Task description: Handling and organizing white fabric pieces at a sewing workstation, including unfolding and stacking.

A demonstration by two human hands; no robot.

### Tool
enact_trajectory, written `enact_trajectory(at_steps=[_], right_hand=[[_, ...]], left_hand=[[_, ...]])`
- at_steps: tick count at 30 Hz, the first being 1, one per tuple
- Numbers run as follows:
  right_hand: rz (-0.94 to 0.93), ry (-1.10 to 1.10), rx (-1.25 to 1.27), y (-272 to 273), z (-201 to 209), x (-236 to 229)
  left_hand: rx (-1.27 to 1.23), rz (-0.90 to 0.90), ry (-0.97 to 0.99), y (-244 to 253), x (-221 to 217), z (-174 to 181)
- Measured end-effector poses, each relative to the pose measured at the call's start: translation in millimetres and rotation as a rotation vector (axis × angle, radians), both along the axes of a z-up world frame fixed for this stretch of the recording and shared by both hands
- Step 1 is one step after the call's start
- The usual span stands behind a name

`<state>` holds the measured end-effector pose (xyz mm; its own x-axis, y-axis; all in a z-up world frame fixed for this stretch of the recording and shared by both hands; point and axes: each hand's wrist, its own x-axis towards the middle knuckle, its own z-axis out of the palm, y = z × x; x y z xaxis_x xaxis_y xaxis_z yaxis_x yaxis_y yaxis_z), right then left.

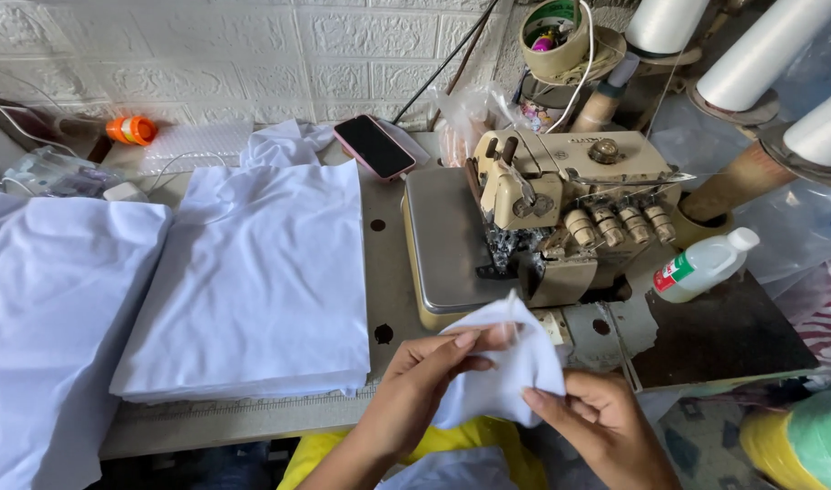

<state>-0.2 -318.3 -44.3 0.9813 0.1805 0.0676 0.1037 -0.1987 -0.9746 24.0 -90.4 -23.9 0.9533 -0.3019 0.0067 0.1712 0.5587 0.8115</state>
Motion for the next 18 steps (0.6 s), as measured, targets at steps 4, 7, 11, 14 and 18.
enact_trajectory(at_steps=[4,7,11,14,18], right_hand=[[-0.093,0.349,0.261,1.3,-23.8,13.1],[-0.073,0.354,0.645,-3.3,-59.1,19.8],[-0.007,0.335,0.581,17.8,-50.8,11.6],[-0.01,0.208,0.601,24.3,-57.2,9.9],[0.043,0.346,0.777,12.2,-67.6,14.8]], left_hand=[[0.306,0.134,-0.335,-0.9,-11.3,-12.5],[0.523,0.538,-0.805,-5.6,-31.4,-25.5],[0.672,0.589,-0.931,-3.1,-39.8,-20.7],[0.702,0.615,-1.046,2.4,-33.8,-28.1],[0.71,0.502,-1.141,11.0,-25.4,-46.4]])
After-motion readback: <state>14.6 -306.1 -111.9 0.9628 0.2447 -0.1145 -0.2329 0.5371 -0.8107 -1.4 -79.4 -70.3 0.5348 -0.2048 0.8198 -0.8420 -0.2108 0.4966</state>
